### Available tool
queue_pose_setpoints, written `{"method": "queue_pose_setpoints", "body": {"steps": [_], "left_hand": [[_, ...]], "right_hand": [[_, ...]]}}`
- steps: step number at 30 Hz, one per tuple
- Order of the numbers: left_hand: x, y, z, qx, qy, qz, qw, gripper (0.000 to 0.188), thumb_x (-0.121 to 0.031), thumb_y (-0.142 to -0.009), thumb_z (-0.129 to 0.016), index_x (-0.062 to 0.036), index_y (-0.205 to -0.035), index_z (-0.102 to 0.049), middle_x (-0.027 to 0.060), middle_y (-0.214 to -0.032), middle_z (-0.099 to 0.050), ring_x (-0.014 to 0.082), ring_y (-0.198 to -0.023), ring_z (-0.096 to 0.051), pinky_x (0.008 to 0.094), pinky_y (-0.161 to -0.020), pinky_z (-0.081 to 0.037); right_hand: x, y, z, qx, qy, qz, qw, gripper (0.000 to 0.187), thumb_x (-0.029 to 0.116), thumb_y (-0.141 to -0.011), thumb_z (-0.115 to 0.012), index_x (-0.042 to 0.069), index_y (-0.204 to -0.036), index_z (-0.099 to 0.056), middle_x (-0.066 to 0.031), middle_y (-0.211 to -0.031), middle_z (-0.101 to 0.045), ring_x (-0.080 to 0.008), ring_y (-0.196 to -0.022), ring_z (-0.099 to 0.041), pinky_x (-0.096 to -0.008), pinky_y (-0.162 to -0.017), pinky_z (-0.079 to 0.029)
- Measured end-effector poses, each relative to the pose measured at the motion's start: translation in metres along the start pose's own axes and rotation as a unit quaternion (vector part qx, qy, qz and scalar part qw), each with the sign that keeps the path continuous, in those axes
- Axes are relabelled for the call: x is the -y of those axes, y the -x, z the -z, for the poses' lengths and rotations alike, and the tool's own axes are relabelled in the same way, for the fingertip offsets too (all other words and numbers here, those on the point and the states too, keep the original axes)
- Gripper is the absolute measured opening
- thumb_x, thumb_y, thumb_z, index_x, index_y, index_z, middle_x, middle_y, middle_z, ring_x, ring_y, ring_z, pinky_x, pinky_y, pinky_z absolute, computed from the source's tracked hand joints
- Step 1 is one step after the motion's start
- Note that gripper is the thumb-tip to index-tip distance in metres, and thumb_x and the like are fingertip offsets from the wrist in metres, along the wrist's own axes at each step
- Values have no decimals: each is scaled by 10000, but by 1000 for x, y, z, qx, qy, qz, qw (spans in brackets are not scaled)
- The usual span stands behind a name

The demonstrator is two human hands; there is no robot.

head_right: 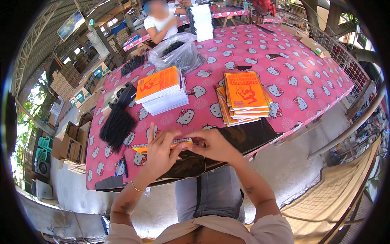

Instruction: The person organizes stacks of printed paper by hand, aligning them into notebooks and then using scissors to trim excess material.

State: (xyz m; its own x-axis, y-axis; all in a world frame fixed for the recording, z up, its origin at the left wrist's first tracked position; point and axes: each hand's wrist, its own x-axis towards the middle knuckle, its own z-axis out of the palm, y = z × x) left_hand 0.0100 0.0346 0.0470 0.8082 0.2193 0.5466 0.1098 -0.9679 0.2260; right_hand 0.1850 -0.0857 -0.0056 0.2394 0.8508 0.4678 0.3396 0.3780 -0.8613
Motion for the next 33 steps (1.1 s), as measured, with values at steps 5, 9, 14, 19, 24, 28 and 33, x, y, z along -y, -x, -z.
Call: {"method": "queue_pose_setpoints", "body": {"steps": [5,9,14,19,24,28,33], "left_hand": [[9,-4,-7,2,-1,-46,999,122,-192,-948,-652,-72,-959,-668,56,-861,-701,250,-832,-684,589,-1172,-242],[3,-7,-2,20,11,-42,999,120,-191,-947,-653,-73,-932,-669,60,-820,-686,256,-806,-679,582,-1165,-269],[4,0,1,41,15,-32,999,120,-170,-928,-670,-54,-955,-655,97,-766,-633,300,-770,-649,489,-899,-482],[4,-2,18,28,15,-61,998,144,-115,-904,-689,-18,-1007,-662,149,-888,-633,328,-793,-630,422,-713,-507],[37,-90,53,-29,261,-3,965,256,-189,-977,-650,4,-1132,-713,148,-1043,-735,249,-905,-704,369,-815,-549],[192,-99,19,-13,-28,-33,999,239,-135,-909,-704,-24,-1120,-718,187,-1063,-726,341,-949,-712,383,-832,-562],[211,-93,-11,-47,-79,-43,995,134,-91,-904,-670,-41,-1020,-716,163,-1003,-716,359,-913,-685,458,-823,-537]], "right_hand": [[18,-17,31,56,66,-73,994,134,56,-875,-725,3,-997,-733,-98,-821,-722,-118,-760,-697,-277,-743,-566],[24,-29,41,139,81,-24,987,116,95,-869,-742,-3,-923,-712,-84,-781,-714,-127,-743,-714,-279,-692,-555],[21,-37,21,112,157,69,979,241,170,-781,-801,22,-784,-611,-97,-712,-645,-245,-674,-679,-362,-599,-516],[24,-17,-10,-50,141,77,986,262,252,-825,-781,61,-893,-614,-99,-781,-652,-265,-721,-671,-384,-593,-487],[39,1,31,46,145,-100,983,249,204,-994,-650,17,-1150,-696,-92,-850,-722,-172,-809,-707,-348,-714,-543],[69,-4,67,-231,123,38,964,214,22,-970,-591,-12,-1152,-698,-126,-1011,-753,-201,-886,-725,-308,-781,-552],[3,-15,146,-186,568,77,798,503,-41,-758,-634,35,-1254,-664,-158,-1338,-624,-332,-1236,-595,-425,-1031,-464]]}}
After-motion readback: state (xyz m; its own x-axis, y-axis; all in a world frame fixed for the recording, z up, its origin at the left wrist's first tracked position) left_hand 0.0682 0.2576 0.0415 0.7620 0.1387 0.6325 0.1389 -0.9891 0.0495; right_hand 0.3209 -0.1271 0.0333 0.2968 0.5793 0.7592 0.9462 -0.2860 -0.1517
